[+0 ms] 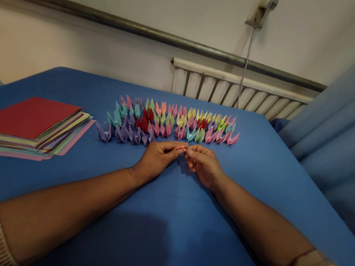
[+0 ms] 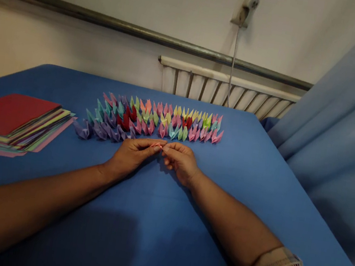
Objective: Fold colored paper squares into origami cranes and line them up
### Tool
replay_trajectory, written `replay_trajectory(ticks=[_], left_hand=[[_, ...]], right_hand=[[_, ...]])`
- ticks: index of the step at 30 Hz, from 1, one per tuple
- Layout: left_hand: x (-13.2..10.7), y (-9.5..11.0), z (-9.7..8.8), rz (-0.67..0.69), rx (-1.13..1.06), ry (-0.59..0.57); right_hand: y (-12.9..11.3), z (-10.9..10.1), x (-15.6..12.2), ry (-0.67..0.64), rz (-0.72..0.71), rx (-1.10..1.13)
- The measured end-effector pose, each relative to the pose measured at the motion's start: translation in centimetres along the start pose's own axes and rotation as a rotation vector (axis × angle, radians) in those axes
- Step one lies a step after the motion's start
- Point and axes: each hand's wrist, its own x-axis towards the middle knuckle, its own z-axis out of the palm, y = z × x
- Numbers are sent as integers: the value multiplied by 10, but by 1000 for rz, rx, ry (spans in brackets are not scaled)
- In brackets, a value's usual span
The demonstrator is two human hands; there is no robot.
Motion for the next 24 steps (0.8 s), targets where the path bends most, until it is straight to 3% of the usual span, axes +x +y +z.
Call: replay_trajectory(ticks=[8,18,24], left_hand=[[0,-1,2,-35,-93,48],[1,3,3,-244,-392,69],[3,0,1,-286,-495,-12]], right_hand=[[4,-1,2,14,0,-70],[12,1,6,27,-168,-293],[20,3,6,158,-337,-491]])
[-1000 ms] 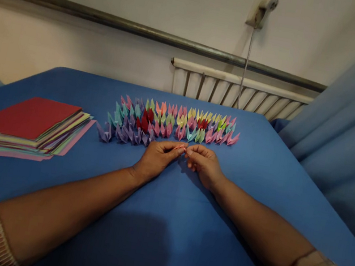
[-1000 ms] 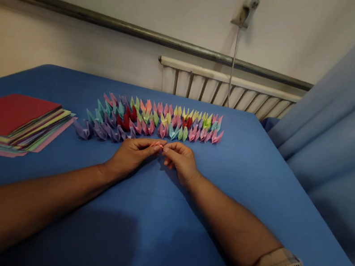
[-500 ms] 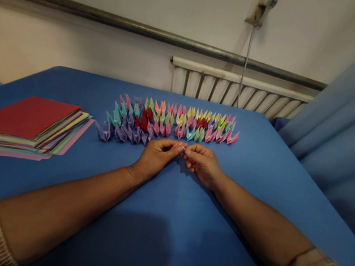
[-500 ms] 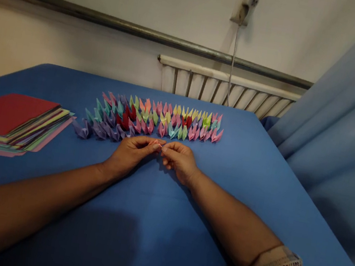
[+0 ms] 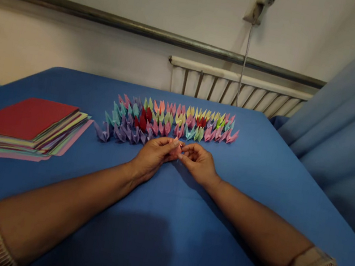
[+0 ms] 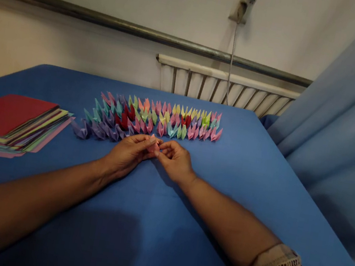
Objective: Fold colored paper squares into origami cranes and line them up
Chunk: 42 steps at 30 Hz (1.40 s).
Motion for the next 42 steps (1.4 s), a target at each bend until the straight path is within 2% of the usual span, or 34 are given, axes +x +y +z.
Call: replay_trajectory(ticks=[5,14,20,24,31,35,42], left_hand=[[-1,0,0,-12,10,-61],[-2,1,3,-21,15,3],[-3,-1,4,-5,20,59],[-2,-1,3,-4,29,32],[-3,-1,2,-17,-2,-41],[-3,-3,1,-25,37,-19],[-1,-4,2,31,59,-6]], right_hand=[[2,-2,0,41,-53,-108],[11,-3,3,-4,-67,-136],[5,-3,-1,5,-179,-239],[0,-4,-3,3,-221,-309],[5,-5,2,33,-177,-233],[7,-5,3,66,-143,-190],[8,-5,2,-1,-134,-198]])
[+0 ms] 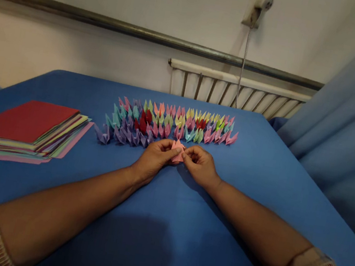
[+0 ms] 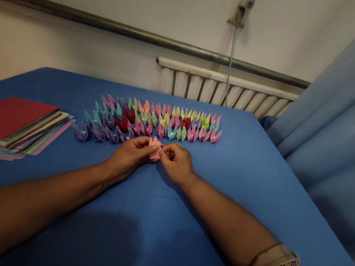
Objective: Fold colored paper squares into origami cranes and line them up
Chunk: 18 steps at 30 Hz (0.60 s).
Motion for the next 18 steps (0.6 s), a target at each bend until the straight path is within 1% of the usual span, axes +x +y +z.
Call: replay_trajectory(ticks=[4,8,11,15,18], left_hand=[[0,1,1,14,17,-8],[-1,2,2,19,35,18],[-2,4,4,33,37,31],[-2,4,4,45,26,16],[-1,3,3,43,20,14]], right_hand=[[-1,0,0,-21,-19,-19],[-4,-1,-1,-14,-40,-44],[-5,-1,-2,-32,-54,-71],[-4,-1,-2,-43,-91,-113],[-4,-2,-1,-37,-92,-127]])
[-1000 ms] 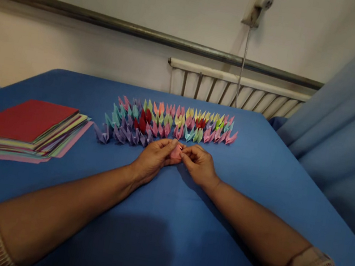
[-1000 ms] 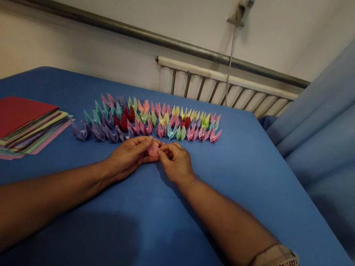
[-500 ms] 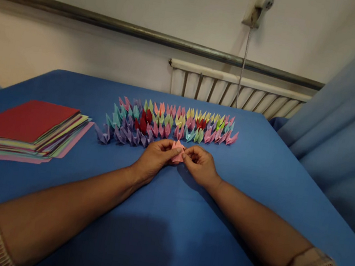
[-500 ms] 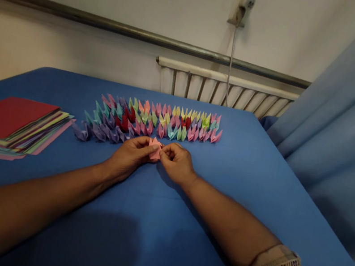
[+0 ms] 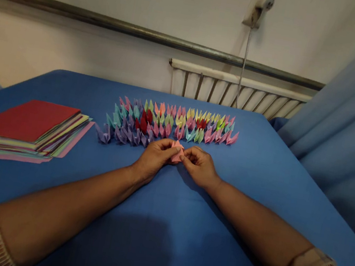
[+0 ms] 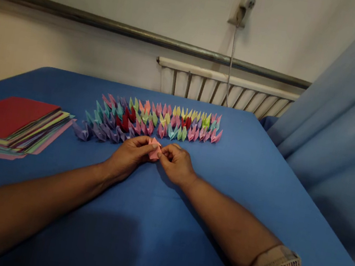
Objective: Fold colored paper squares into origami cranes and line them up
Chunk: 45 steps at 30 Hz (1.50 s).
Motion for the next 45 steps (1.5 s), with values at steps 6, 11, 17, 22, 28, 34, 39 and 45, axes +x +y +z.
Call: replay_trajectory(ticks=[6,11,17,22,28,34,39,45], left_hand=[[0,-2,-3,2,60,47],[2,-3,-5,6,44,3],[3,-4,-6,-59,-29,-30],[3,-5,-7,-67,-29,-16],[1,-3,-4,-50,-2,-16],[3,-5,-4,87,132,15],[3,-6,-5,181,218,20],[1,-8,-4,224,369,2]], right_hand=[[-1,-1,-1,-32,-36,-54],[2,-1,-1,-21,-16,-7],[9,0,3,112,31,109],[11,-1,4,124,17,92],[12,3,3,127,86,173],[-1,1,0,122,32,168],[-9,0,-3,109,36,147],[-6,-1,-3,120,-7,47]])
